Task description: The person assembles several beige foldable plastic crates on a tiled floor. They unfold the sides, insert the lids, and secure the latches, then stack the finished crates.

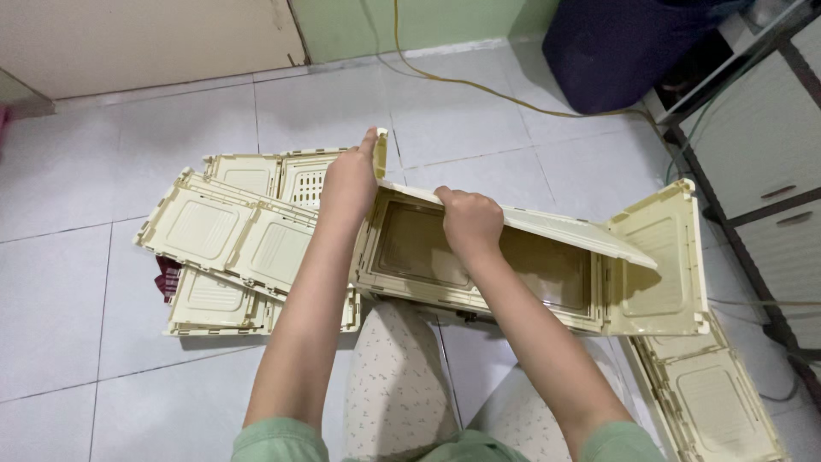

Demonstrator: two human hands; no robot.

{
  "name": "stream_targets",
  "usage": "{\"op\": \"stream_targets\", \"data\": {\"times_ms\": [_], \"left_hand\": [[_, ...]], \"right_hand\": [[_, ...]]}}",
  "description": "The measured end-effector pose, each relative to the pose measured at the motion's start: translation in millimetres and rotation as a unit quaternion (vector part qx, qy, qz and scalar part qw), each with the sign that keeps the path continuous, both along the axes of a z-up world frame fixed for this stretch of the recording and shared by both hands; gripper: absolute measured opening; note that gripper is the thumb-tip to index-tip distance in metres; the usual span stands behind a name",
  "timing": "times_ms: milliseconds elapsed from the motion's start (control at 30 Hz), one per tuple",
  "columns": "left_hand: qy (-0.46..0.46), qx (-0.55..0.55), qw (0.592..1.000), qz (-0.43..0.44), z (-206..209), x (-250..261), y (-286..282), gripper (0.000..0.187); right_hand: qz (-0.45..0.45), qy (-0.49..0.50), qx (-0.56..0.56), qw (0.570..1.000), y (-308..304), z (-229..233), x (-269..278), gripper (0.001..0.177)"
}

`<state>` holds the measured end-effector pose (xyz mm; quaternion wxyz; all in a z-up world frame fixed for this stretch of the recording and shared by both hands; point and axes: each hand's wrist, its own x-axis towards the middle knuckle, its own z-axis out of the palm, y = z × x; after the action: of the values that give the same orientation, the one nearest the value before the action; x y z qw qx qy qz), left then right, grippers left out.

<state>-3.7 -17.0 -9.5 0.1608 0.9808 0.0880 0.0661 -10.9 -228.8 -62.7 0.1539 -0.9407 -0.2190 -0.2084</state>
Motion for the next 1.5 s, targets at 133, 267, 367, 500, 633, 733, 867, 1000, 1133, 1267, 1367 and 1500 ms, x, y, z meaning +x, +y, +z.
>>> {"op": "stream_targets", "data": {"times_ms": [133, 267, 367, 500, 633, 733, 867, 1000, 1133, 1267, 1367, 1500], "left_hand": [[0.034, 0.077, 0.996, 0.005, 10, -5, 9, 0.069], [-0.013, 0.201, 0.979, -0.029, 5, -25, 13, 0.063], [-0.188, 0.342, 0.917, -0.080, -6, -37, 8, 0.048], [-0.204, 0.306, 0.916, -0.159, -27, -49, 16, 0.021], [-0.005, 0.225, 0.954, -0.200, -62, -57, 17, 0.020], [0.093, 0.185, 0.969, -0.138, -95, -58, -1, 0.014], [0.049, 0.060, 0.997, -0.028, -121, -60, -22, 0.013], [0.025, 0.022, 0.999, 0.036, -124, -59, -35, 0.017], [0.026, -0.001, 0.996, 0.087, -116, -53, -40, 0.024], [-0.015, -0.010, 0.996, 0.093, -114, -61, -45, 0.018], [-0.064, -0.033, 0.995, 0.070, -115, -69, -46, 0.019], [-0.069, -0.119, 0.984, 0.110, -114, -74, -49, 0.025]], "right_hand": [[0.019, 0.003, 0.026, 0.999, 0, -5, -17, 0.032], [0.022, 0.049, 0.023, 0.998, -1, -13, -37, 0.036], [0.037, 0.057, 0.050, 0.996, -3, -16, -53, 0.038], [0.062, 0.125, 0.053, 0.989, -8, -20, -66, 0.039], [0.085, 0.225, -0.004, 0.971, -18, -28, -73, 0.046], [0.112, 0.204, -0.013, 0.972, -20, -44, -82, 0.060], [0.108, 0.138, -0.042, 0.984, -15, -66, -90, 0.067], [0.096, 0.126, -0.054, 0.986, -16, -73, -90, 0.064], [0.108, 0.172, -0.070, 0.977, -17, -65, -82, 0.070], [0.120, 0.259, -0.074, 0.955, -14, -50, -81, 0.070], [0.154, 0.315, -0.053, 0.935, -22, -42, -76, 0.070], [0.155, 0.341, -0.070, 0.925, -36, -41, -38, 0.073]]}}
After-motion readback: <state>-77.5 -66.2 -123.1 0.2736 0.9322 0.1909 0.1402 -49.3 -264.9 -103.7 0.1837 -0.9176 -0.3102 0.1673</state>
